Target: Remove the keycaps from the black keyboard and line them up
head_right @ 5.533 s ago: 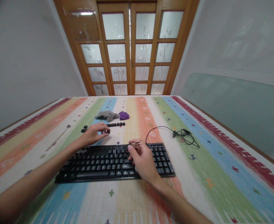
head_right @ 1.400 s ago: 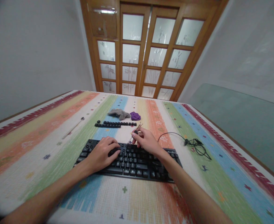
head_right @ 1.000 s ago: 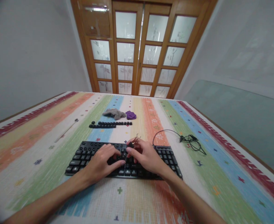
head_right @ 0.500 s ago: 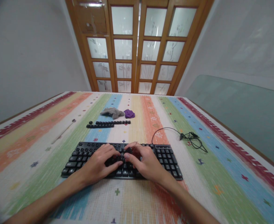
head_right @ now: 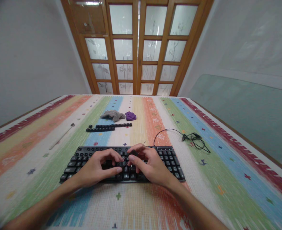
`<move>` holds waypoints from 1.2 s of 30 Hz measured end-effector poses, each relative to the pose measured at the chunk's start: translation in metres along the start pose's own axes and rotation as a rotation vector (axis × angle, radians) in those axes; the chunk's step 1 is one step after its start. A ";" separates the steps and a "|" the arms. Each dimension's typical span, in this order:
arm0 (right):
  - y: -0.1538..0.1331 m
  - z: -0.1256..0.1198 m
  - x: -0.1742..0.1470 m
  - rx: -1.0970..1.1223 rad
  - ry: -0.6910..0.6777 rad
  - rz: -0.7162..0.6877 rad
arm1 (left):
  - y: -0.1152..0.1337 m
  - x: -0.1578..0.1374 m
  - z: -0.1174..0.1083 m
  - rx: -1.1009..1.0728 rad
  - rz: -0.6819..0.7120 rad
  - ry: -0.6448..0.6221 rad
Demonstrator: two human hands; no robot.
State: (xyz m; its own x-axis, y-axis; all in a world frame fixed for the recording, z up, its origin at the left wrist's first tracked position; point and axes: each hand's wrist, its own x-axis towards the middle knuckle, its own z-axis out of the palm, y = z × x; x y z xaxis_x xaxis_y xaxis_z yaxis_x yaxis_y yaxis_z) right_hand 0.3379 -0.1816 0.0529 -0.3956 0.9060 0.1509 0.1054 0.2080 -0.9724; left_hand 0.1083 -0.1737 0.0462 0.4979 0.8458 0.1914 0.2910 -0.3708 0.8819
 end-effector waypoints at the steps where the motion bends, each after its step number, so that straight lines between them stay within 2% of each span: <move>1: 0.000 0.000 0.000 0.014 -0.001 -0.001 | 0.000 0.000 0.001 -0.048 -0.013 0.001; 7: 0.000 0.003 0.000 0.040 0.030 0.001 | -0.002 -0.003 0.003 -0.253 -0.051 0.009; 13: -0.003 0.005 -0.002 0.075 0.014 0.003 | -0.005 -0.005 0.001 -0.438 -0.067 -0.095; 16: -0.005 0.004 -0.003 0.100 -0.014 0.013 | -0.006 -0.007 0.002 -0.458 -0.055 -0.144; 22: -0.005 0.003 -0.005 0.074 -0.016 0.019 | 0.001 -0.013 0.007 -0.268 -0.014 -0.066; 26: -0.005 0.005 -0.007 0.074 0.006 0.032 | 0.007 -0.022 0.012 0.072 0.192 0.052; 29: -0.004 0.007 -0.007 0.111 -0.016 0.047 | 0.007 -0.029 0.016 0.188 0.339 0.114; 36: -0.001 0.010 -0.007 0.155 -0.056 0.073 | 0.004 -0.031 0.016 0.237 0.387 0.009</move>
State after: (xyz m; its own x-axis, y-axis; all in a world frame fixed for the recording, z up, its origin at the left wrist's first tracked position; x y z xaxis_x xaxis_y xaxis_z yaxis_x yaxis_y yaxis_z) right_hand 0.3316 -0.1919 0.0510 -0.4430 0.8936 0.0728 -0.0043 0.0791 -0.9969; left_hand 0.1069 -0.2077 0.0371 0.6000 0.6309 0.4919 0.2645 -0.7368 0.6223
